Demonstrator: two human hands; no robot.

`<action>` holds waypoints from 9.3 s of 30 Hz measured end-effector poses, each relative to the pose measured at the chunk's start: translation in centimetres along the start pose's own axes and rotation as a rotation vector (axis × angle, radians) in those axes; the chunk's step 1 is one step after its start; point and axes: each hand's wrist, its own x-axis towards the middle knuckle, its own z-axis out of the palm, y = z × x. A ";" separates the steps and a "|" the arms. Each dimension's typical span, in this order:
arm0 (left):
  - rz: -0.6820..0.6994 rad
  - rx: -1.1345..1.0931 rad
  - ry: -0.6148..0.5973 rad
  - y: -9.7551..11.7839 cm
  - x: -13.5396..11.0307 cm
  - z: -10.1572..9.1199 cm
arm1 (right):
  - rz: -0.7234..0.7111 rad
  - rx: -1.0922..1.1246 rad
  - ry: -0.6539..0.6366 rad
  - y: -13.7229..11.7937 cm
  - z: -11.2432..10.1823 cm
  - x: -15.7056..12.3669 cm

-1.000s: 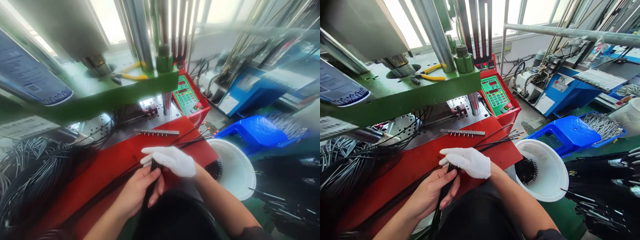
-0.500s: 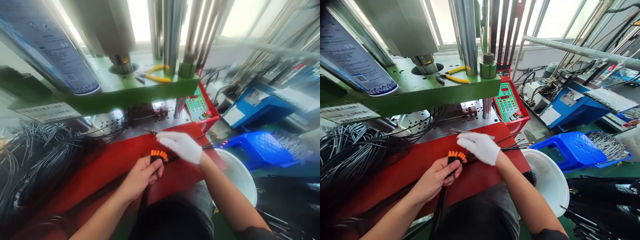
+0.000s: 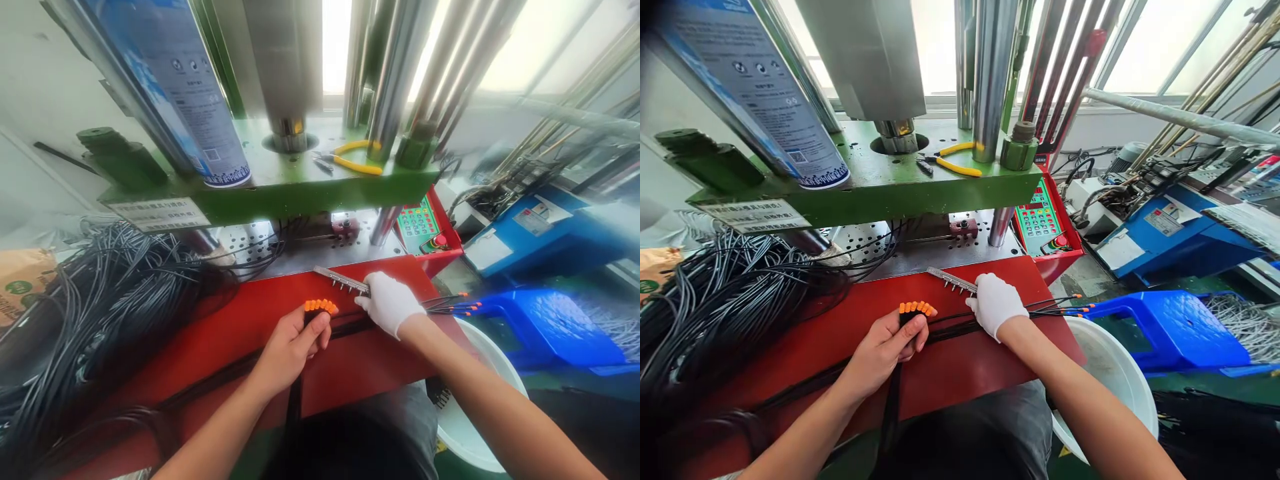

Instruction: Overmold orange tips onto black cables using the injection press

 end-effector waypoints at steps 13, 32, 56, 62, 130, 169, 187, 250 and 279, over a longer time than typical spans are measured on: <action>-0.003 0.038 -0.061 0.3 0.5 1.0 | -0.062 1.310 -0.234 -0.3 -2.9 -4.9; -0.023 0.224 -0.103 0.7 0.1 1.9 | -0.034 1.560 -0.250 -2.0 -5.4 -5.9; -0.037 0.070 0.092 0.2 -0.3 2.9 | -0.056 1.581 -0.196 -1.3 -4.0 -5.8; -0.084 0.034 0.074 0.4 -0.5 2.8 | -0.105 1.550 -0.222 -1.7 -4.4 -5.9; 0.015 0.193 -0.048 1.6 -1.2 1.5 | -0.345 1.077 -0.243 -1.4 -5.6 -6.6; 0.069 0.271 0.070 1.9 -1.4 1.5 | -0.271 1.229 -0.357 -1.3 -5.0 -6.3; 0.162 0.627 0.291 2.5 -1.0 2.8 | -0.311 0.969 -0.001 -2.0 -3.3 -6.5; 0.219 0.747 0.216 3.0 0.8 0.8 | -0.402 0.889 -0.296 -0.3 -4.6 -3.9; 0.127 0.734 0.561 2.3 10.8 -7.3 | -0.503 -0.077 0.206 -5.9 2.6 -0.1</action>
